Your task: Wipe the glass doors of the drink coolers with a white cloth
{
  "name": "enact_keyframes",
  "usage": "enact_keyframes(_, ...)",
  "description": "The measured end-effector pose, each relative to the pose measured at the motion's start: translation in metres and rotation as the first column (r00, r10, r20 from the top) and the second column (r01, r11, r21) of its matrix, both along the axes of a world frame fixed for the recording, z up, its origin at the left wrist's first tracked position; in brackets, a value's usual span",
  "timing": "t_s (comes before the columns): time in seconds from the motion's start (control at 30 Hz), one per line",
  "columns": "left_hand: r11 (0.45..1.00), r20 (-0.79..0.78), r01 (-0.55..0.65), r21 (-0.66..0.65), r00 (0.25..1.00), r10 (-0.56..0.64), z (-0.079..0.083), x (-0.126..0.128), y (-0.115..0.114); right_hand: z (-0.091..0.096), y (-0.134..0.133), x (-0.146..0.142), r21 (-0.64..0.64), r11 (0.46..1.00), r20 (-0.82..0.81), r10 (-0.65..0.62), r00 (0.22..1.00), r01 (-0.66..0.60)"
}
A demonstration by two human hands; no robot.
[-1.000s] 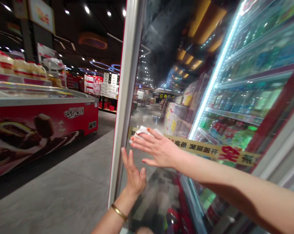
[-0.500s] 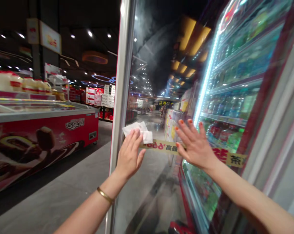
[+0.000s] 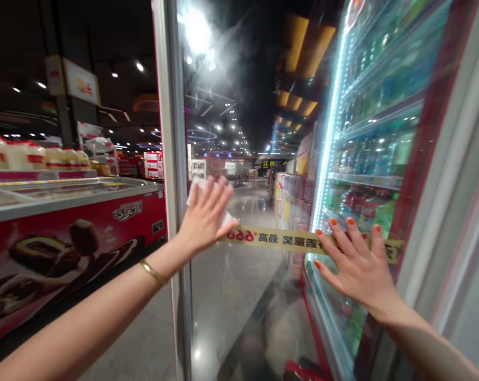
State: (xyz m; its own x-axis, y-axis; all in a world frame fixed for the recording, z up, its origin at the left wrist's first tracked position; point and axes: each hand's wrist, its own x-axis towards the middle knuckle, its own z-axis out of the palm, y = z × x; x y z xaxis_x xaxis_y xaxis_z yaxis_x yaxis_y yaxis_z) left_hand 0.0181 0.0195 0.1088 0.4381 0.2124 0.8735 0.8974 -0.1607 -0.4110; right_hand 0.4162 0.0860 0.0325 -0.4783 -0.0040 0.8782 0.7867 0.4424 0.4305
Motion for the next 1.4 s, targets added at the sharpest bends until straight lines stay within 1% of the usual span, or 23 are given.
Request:
enact_keyframes(0.07, 0.998, 0.180, 0.006, 0.061, 0.984, -0.016, 0.014, 0.005, 0.007, 0.001, 0.002, -0.001, 0.025, 1.000, -0.025, -0.007, 1.000, 0.008)
enact_keyframes(0.1, 0.998, 0.143, 0.049, 0.044, 0.988, -0.055, 0.013, 0.010, 0.009, 0.002, 0.002, -0.002, 0.043, 0.999, -0.038, -0.010, 0.999, 0.011)
enact_keyframes(0.17, 0.979, -0.173, 0.170, -0.116, 0.967, -0.188, 0.004, 0.019, 0.012, 0.003, 0.004, -0.005, 0.069, 0.998, -0.044, -0.010, 0.999, 0.013)
enact_keyframes(0.2, 0.957, -0.345, 0.186, -0.224, 0.903, -0.256, 0.001, 0.021, 0.013, 0.003, 0.004, -0.006, 0.075, 0.997, -0.037, -0.011, 0.999, 0.013)
enact_keyframes(0.27, 0.935, -0.480, 0.142, -0.326, 0.827, -0.293, 0.012, 0.016, 0.018, 0.003, 0.005, -0.007, 0.079, 0.997, -0.016, -0.014, 1.000, 0.016)
enact_keyframes(0.3, 0.946, -0.431, 0.125, -0.299, 0.867, -0.251, 0.028, 0.012, 0.022, 0.003, 0.005, -0.008, 0.076, 0.997, -0.009, -0.022, 1.000, 0.022)
enact_keyframes(0.37, 0.984, -0.120, 0.106, -0.146, 0.985, -0.124, 0.066, 0.004, 0.032, 0.003, 0.006, -0.008, 0.073, 0.997, -0.008, -0.036, 0.999, 0.036)
enact_keyframes(0.43, 0.996, 0.174, 0.093, 0.002, 0.980, -0.092, 0.092, 0.006, 0.042, 0.003, 0.007, -0.007, 0.074, 0.996, -0.018, -0.042, 0.999, 0.044)
enact_keyframes(0.47, 0.994, 0.198, 0.108, 0.024, 0.974, -0.110, 0.094, 0.011, 0.045, 0.003, 0.007, -0.007, 0.075, 0.996, -0.022, -0.044, 0.999, 0.046)
enact_keyframes(0.53, 0.973, -0.013, 0.208, -0.105, 0.978, -0.210, 0.078, 0.026, 0.046, 0.003, 0.008, -0.007, 0.073, 0.996, -0.021, -0.051, 0.998, 0.052)
enact_keyframes(0.6, 0.882, -0.346, 0.238, -0.406, 0.854, -0.390, 0.057, 0.039, 0.043, 0.004, 0.009, -0.007, 0.072, 0.996, -0.010, -0.059, 0.998, 0.059)
enact_keyframes(0.67, 0.804, -0.472, 0.162, -0.571, 0.737, -0.484, 0.057, 0.043, 0.041, 0.005, 0.009, -0.008, 0.069, 0.995, -0.004, -0.071, 0.997, 0.071)
enact_keyframes(0.73, 0.862, -0.396, 0.150, -0.485, 0.841, -0.369, 0.083, 0.040, 0.045, 0.005, 0.008, -0.009, 0.070, 0.995, -0.008, -0.078, 0.997, 0.078)
enact_keyframes(0.8, 0.958, -0.124, 0.145, -0.247, 0.976, -0.180, 0.114, 0.038, 0.052, 0.005, 0.008, -0.010, 0.070, 0.994, -0.013, -0.079, 0.997, 0.080)
enact_keyframes(0.87, 0.988, 0.059, 0.125, -0.089, 0.991, -0.120, 0.126, 0.042, 0.059, 0.005, 0.009, -0.010, 0.071, 0.995, -0.024, -0.073, 0.997, 0.075)
enact_keyframes(0.93, 0.968, -0.098, 0.176, -0.179, 0.976, -0.195, 0.116, 0.053, 0.060, 0.005, 0.009, -0.010, 0.062, 0.996, -0.026, -0.068, 0.997, 0.069)
enact_keyframes(1.0, 0.885, -0.404, 0.167, -0.434, 0.842, -0.357, 0.103, 0.062, 0.057, 0.006, 0.008, -0.008, 0.038, 0.998, -0.009, -0.059, 0.998, 0.059)
enact_keyframes(1.03, 0.851, -0.472, 0.142, -0.505, 0.781, -0.410, 0.103, 0.064, 0.055, 0.006, 0.008, -0.007, 0.025, 0.998, 0.004, -0.054, 0.999, 0.054)
enact_keyframes(1.1, 0.873, -0.411, 0.167, -0.458, 0.831, -0.375, 0.117, 0.063, 0.053, 0.007, 0.007, -0.005, 0.023, 0.998, -0.003, -0.064, 0.998, 0.064)
enact_keyframes(1.2, 0.965, -0.035, 0.223, -0.136, 0.973, -0.229, 0.144, 0.063, 0.057, 0.007, 0.009, -0.006, 0.083, 0.988, -0.115, -0.117, 0.986, 0.127)
enact_keyframes(1.27, 0.970, 0.026, 0.229, -0.077, 0.973, -0.228, 0.137, 0.073, 0.061, 0.006, 0.012, -0.008, 0.101, 0.983, -0.174, -0.135, 0.975, 0.155)
enact_keyframes(1.33, 0.948, -0.128, 0.247, -0.200, 0.953, -0.275, 0.114, 0.088, 0.062, 0.004, 0.016, -0.009, 0.090, 0.984, -0.194, -0.134, 0.972, 0.154)
enact_keyframes(1.4, 0.865, -0.374, 0.175, -0.470, 0.848, -0.375, 0.099, 0.100, 0.061, 0.003, 0.018, -0.010, 0.067, 0.985, -0.212, -0.142, 0.967, 0.160)
